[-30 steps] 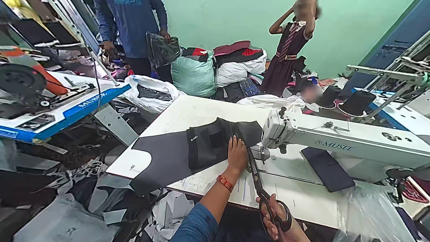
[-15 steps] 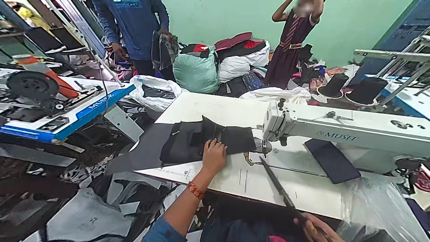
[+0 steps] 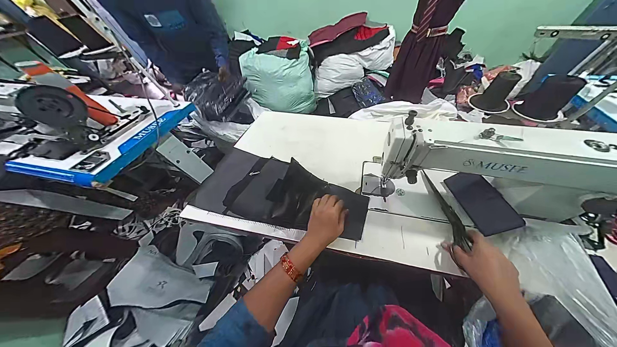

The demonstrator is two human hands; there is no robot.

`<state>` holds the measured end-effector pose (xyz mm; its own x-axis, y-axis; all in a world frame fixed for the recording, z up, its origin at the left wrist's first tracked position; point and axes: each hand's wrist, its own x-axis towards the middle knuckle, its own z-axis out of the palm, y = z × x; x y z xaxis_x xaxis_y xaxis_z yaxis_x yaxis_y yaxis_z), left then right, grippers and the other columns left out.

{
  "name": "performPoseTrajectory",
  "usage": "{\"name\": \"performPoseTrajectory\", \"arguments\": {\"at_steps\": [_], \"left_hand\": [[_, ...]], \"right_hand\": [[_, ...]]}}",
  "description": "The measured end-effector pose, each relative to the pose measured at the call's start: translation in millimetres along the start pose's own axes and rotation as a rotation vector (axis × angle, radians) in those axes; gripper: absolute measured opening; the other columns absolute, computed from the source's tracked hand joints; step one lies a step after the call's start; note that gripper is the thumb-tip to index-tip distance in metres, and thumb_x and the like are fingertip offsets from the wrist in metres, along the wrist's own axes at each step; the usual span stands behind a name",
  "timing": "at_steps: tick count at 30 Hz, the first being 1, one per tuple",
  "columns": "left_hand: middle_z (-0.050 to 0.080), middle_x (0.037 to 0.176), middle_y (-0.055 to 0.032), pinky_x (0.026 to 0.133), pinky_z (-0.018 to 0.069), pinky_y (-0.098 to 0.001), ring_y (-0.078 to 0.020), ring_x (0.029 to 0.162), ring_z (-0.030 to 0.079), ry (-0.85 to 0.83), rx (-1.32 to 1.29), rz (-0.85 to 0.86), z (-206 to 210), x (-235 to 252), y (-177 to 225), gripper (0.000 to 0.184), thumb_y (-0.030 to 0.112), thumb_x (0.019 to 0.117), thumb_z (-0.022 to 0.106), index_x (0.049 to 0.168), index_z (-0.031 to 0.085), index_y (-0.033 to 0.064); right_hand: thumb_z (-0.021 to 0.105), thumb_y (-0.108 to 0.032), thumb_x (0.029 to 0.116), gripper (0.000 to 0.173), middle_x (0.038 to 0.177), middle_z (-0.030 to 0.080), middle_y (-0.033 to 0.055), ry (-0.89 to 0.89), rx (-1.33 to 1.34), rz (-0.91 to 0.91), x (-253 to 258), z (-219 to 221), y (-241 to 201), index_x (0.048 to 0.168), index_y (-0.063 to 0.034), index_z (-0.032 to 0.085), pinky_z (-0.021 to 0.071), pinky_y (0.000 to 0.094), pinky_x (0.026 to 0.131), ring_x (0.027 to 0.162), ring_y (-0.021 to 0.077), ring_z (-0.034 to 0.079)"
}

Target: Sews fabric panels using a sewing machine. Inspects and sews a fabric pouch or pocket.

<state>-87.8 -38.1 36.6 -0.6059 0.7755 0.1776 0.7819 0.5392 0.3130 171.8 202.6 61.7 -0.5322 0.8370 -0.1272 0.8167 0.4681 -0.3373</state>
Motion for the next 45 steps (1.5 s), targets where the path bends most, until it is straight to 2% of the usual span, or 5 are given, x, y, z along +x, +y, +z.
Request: {"name": "performPoseTrajectory", "arguments": {"at_steps": [9, 17, 29, 37, 45], "left_hand": [[0.038, 0.165, -0.0043, 0.125, 0.0181, -0.0535, -0.0289, 0.155, 0.028, -0.237, -0.083, 0.089, 31, 34, 25, 0.051, 0.034, 0.1098, 0.034, 0.155, 0.048, 0.0163], [0.036, 0.166, -0.0076, 0.125, 0.017, -0.0578, -0.033, 0.156, 0.025, -0.282, -0.098, 0.085, 38, 34, 55, 0.052, 0.033, 0.1079, 0.037, 0.156, 0.045, 0.0166], [0.045, 0.161, -0.0006, 0.124, 0.0172, -0.058, -0.0318, 0.156, 0.026, -0.341, -0.114, 0.246, 41, 68, 47, 0.047, 0.034, 0.11, 0.036, 0.152, 0.052, 0.0188], [0.037, 0.162, -0.0225, 0.122, 0.0123, -0.0668, -0.0492, 0.153, 0.022, -0.112, 0.076, -0.232, 22, 79, 32, 0.056, 0.044, 0.1066, 0.044, 0.148, 0.055, 0.0069], [0.039, 0.165, -0.006, 0.125, 0.0154, -0.0594, -0.0311, 0.156, 0.027, -0.307, -0.16, 0.201, 38, 34, 43, 0.049, 0.033, 0.1092, 0.036, 0.154, 0.049, 0.0178]], "right_hand": [[0.066, -0.011, 0.0977, 0.04, 0.128, 0.058, 0.038, 0.18, -0.006, -0.198, 5, 5, -18, 0.133, 0.008, 0.061, 0.0461, 0.068, 0.097, 0.121, 0.058, 0.054], [0.06, -0.019, 0.0991, 0.028, 0.124, 0.072, 0.0139, 0.199, 0.255, -0.877, -13, 93, -75, 0.116, -0.0048, 0.076, 0.0542, 0.0539, 0.097, 0.117, 0.0367, 0.067], [0.057, -0.027, 0.0979, 0.028, 0.118, 0.075, 0.0071, 0.348, 0.22, -0.888, -9, 114, -76, 0.104, -0.0119, 0.079, 0.0549, 0.0546, 0.093, 0.114, 0.0318, 0.069], [0.058, -0.027, 0.0978, 0.028, 0.123, 0.073, 0.0047, 0.315, 0.211, -0.877, -7, 116, -74, 0.108, -0.0133, 0.08, 0.0538, 0.0532, 0.095, 0.117, 0.0302, 0.068], [0.055, -0.026, 0.1012, 0.03, 0.125, 0.072, 0.0089, 0.248, 0.26, -0.861, -13, 110, -76, 0.112, -0.0098, 0.078, 0.0514, 0.0551, 0.098, 0.118, 0.0339, 0.066]]}}
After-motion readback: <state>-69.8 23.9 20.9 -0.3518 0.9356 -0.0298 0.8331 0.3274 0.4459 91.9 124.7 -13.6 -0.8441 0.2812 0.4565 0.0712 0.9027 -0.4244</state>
